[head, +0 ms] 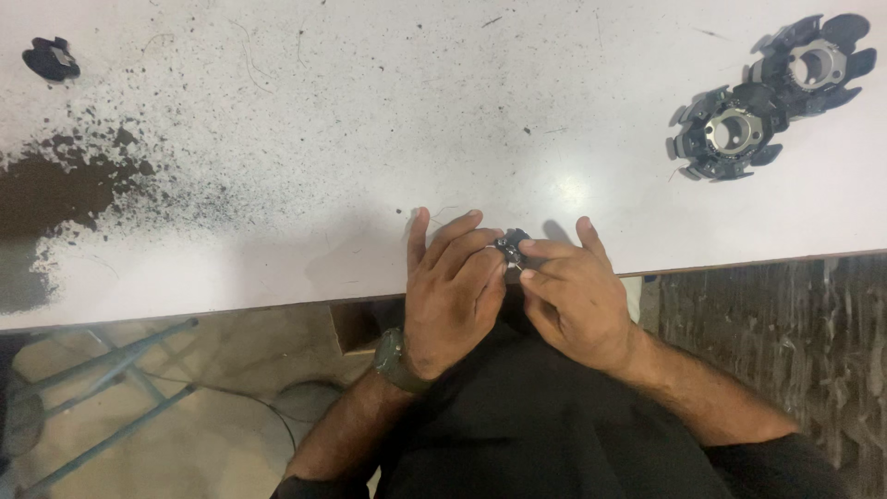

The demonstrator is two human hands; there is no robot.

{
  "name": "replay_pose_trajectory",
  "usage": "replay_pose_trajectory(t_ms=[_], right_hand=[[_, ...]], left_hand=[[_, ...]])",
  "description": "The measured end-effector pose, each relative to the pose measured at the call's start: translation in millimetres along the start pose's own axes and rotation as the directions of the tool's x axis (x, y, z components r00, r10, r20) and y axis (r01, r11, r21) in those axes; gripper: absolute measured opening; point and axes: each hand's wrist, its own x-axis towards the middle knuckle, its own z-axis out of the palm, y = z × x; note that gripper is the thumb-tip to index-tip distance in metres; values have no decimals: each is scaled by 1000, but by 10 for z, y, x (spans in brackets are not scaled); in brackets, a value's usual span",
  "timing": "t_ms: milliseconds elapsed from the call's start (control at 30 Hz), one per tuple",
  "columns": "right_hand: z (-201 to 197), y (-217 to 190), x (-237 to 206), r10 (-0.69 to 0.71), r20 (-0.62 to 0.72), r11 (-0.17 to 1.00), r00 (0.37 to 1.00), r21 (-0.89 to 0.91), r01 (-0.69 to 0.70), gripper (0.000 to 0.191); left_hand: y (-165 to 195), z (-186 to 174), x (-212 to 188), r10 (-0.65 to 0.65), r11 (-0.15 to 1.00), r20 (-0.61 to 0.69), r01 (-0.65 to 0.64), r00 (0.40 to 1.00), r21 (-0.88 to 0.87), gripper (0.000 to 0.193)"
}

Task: The person sits at a white workbench assembling mecanum-style robot wheels. They pick up black roller components one at a time and press and fit each roller onto the lugs of a wheel hub, working through several hubs and placing finished wheels and loose parts on the table.

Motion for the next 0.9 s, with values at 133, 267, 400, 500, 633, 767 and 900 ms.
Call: replay_pose_trajectory(t_ms=[133,267,400,500,633,767,900], right_hand=[[38,-46,-19,16,0,999,1000,-45,-16,34],[-44,-43,9,18,80,1000,997,-23,-16,31],[-181,-5,71,-7,-24,994,1000,-107,4,26],[-175,20,116,111,-24,970,994,-217,-113,29],[-104,65,142,189,37,956,981,-237,-175,42],[-76,95,128,194,31,956,981,-228,-182,36],[-83,114,122,177,25,966,984,-195,-169,35]], left_hand=[[2,-6,-21,-7,1000,-8,7,1000,-17,8],[4,-38,-19,-16,1000,-5,15,1000,-27,12],[8,-42,3,-53,998,-17,52,998,-35,22],[2,-42,-7,-74,997,10,75,997,-27,37],[-16,-42,-6,-1,999,-33,2,999,53,24],[-4,-93,50,112,982,-49,-103,993,156,22],[37,-157,158,282,940,-2,-276,959,200,21]])
